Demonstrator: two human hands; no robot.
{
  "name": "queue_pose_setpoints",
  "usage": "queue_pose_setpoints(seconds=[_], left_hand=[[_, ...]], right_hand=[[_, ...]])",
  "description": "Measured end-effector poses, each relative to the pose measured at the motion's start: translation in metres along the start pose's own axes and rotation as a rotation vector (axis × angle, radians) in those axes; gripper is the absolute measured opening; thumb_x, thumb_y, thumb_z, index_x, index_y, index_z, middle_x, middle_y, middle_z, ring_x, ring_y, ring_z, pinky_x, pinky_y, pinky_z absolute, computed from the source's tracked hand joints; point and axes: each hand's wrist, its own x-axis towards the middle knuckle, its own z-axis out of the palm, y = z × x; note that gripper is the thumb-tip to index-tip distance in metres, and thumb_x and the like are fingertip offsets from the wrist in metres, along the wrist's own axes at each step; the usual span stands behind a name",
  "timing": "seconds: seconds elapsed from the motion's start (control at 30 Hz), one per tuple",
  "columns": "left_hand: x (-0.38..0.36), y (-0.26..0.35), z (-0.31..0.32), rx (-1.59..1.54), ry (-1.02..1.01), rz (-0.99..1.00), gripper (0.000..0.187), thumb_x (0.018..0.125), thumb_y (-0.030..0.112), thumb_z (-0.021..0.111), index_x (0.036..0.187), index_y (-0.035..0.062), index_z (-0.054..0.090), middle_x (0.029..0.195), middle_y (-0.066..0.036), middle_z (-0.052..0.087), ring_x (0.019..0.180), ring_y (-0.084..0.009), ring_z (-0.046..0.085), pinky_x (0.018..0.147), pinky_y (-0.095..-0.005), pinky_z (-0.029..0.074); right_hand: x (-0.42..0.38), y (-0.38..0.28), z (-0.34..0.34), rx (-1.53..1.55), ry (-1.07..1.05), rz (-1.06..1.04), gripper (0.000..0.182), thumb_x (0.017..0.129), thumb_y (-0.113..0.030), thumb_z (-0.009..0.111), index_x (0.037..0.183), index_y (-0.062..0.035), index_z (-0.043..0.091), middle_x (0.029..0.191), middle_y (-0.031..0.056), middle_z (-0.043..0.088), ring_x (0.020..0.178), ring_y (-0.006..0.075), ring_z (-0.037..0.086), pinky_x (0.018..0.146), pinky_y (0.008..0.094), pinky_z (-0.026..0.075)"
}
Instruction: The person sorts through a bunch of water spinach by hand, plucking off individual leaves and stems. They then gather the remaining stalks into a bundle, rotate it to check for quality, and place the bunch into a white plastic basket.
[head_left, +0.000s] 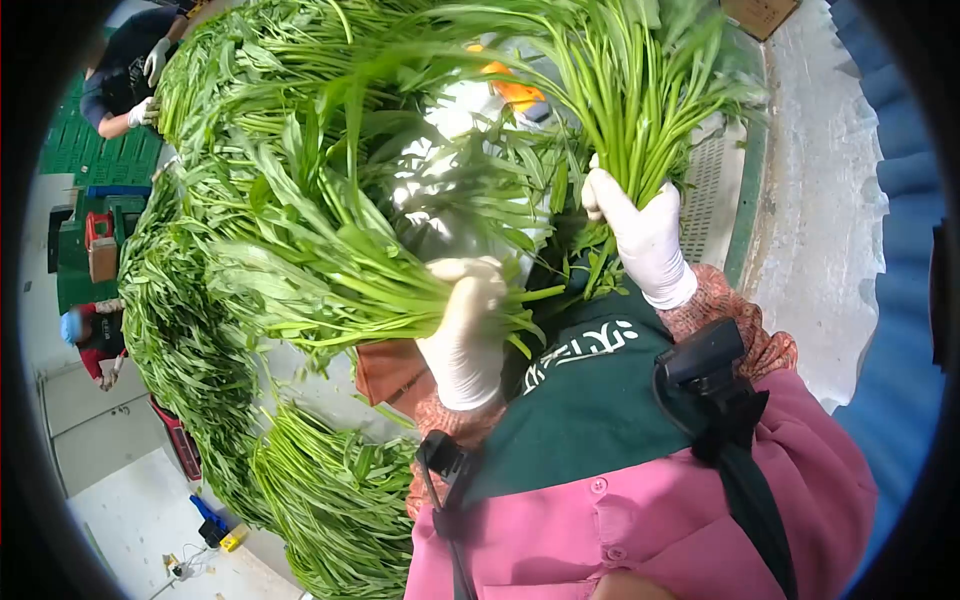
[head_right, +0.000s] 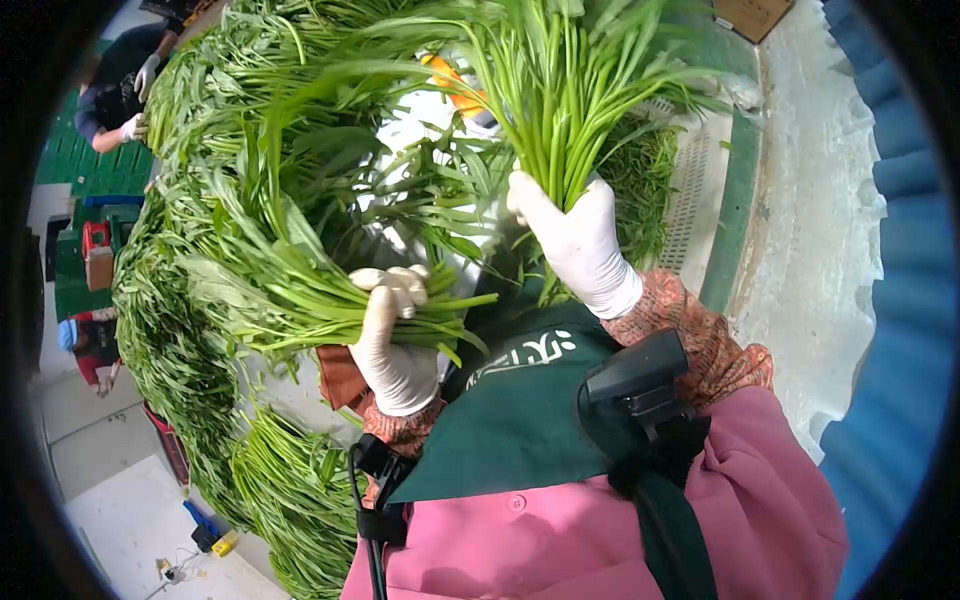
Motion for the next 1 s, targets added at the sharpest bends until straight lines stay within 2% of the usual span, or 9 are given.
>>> queue_pose_setpoints(seconds=[0.07,0.1,0.2,0.33,0.53,0.7,0.8,0.93,1.0], left_hand=[[-0.002,0.001,0.009,0.010,0.030,-0.061,0.019,0.089,0.003,0.065,0.106,0.0000,0.060,0.090,-0.011,0.065,0.078,-0.0167,0.059,0.075,-0.0289,0.048],[-0.003,0.002,0.015,0.141,0.070,-0.102,0.026,0.091,0.007,0.064,0.114,-0.0006,0.055,0.074,-0.007,0.055,0.075,-0.0212,0.055,0.087,-0.0395,0.045],[0.003,0.005,0.022,0.225,0.081,-0.140,0.026,0.091,0.004,0.064,0.114,-0.0031,0.054,0.074,-0.007,0.054,0.075,-0.0212,0.056,0.079,-0.0362,0.047],[0.008,0.012,0.034,0.068,0.137,-0.109,0.030,0.090,0.004,0.065,0.116,-0.0068,0.055,0.077,-0.008,0.056,0.074,-0.0194,0.056,0.074,-0.0319,0.048],[0.011,0.012,0.035,0.117,0.131,-0.090,0.037,0.087,-0.003,0.064,0.122,-0.0045,0.052,0.089,-0.012,0.061,0.074,-0.0203,0.060,0.068,-0.0389,0.053],[0.006,0.013,0.046,0.235,0.142,-0.093,0.039,0.089,-0.004,0.066,0.125,-0.0076,0.051,0.085,-0.011,0.064,0.066,-0.0160,0.061,0.060,-0.0279,0.051],[0.004,0.009,0.044,0.301,0.152,-0.074,0.039,0.087,-0.006,0.069,0.123,-0.0073,0.052,0.086,-0.011,0.065,0.063,-0.0160,0.061,0.059,-0.0286,0.052],[0.002,0.005,0.046,0.319,0.227,-0.039,0.035,0.085,-0.007,0.071,0.117,-0.0035,0.059,0.092,-0.009,0.068,0.078,-0.0163,0.065,0.072,-0.0297,0.054],[0.002,-0.001,0.023,0.440,0.094,-0.007,0.031,0.084,-0.004,0.073,0.113,-0.0011,0.062,0.101,-0.008,0.068,0.088,-0.0150,0.065,0.079,-0.0286,0.053]], right_hand=[[-0.004,0.000,0.000,0.032,-0.142,0.047,0.012,0.096,-0.007,0.059,0.104,0.0015,0.062,0.080,0.0020,0.065,0.069,0.0088,0.058,0.064,0.0238,0.046],[-0.009,-0.001,0.002,0.030,-0.223,0.070,0.013,0.094,-0.007,0.062,0.104,0.0014,0.063,0.083,0.0024,0.066,0.070,0.0084,0.059,0.064,0.0243,0.048],[-0.017,-0.003,0.006,0.116,-0.447,0.146,0.018,0.092,-0.007,0.067,0.108,0.0007,0.063,0.088,0.0030,0.067,0.074,0.0080,0.061,0.066,0.0243,0.049],[-0.010,-0.003,0.001,0.216,-0.609,0.295,0.029,0.096,-0.021,0.063,0.112,0.0016,0.059,0.081,0.0064,0.065,0.072,0.0118,0.061,0.065,0.0253,0.050],[-0.010,0.000,0.001,0.277,-0.637,0.315,0.031,0.096,-0.024,0.062,0.111,0.0020,0.059,0.080,0.0075,0.065,0.070,0.0118,0.060,0.064,0.0249,0.050],[-0.014,0.001,0.007,0.153,-0.618,0.386,0.020,0.093,-0.014,0.066,0.106,0.0017,0.064,0.080,0.0057,0.068,0.069,0.0099,0.062,0.063,0.0248,0.051],[-0.014,-0.001,0.009,0.116,-0.582,0.366,0.018,0.092,-0.012,0.067,0.104,0.0015,0.065,0.081,0.0055,0.068,0.069,0.0099,0.062,0.064,0.0252,0.051],[-0.014,-0.003,0.008,0.031,-0.630,0.350,0.029,0.092,-0.012,0.066,0.116,0.0028,0.058,0.091,0.0023,0.064,0.077,0.0085,0.059,0.069,0.0259,0.051],[-0.016,-0.004,0.009,0.024,-0.629,0.341,0.029,0.091,-0.011,0.065,0.115,0.0034,0.058,0.091,0.0030,0.065,0.078,0.0096,0.060,0.069,0.0269,0.051]])
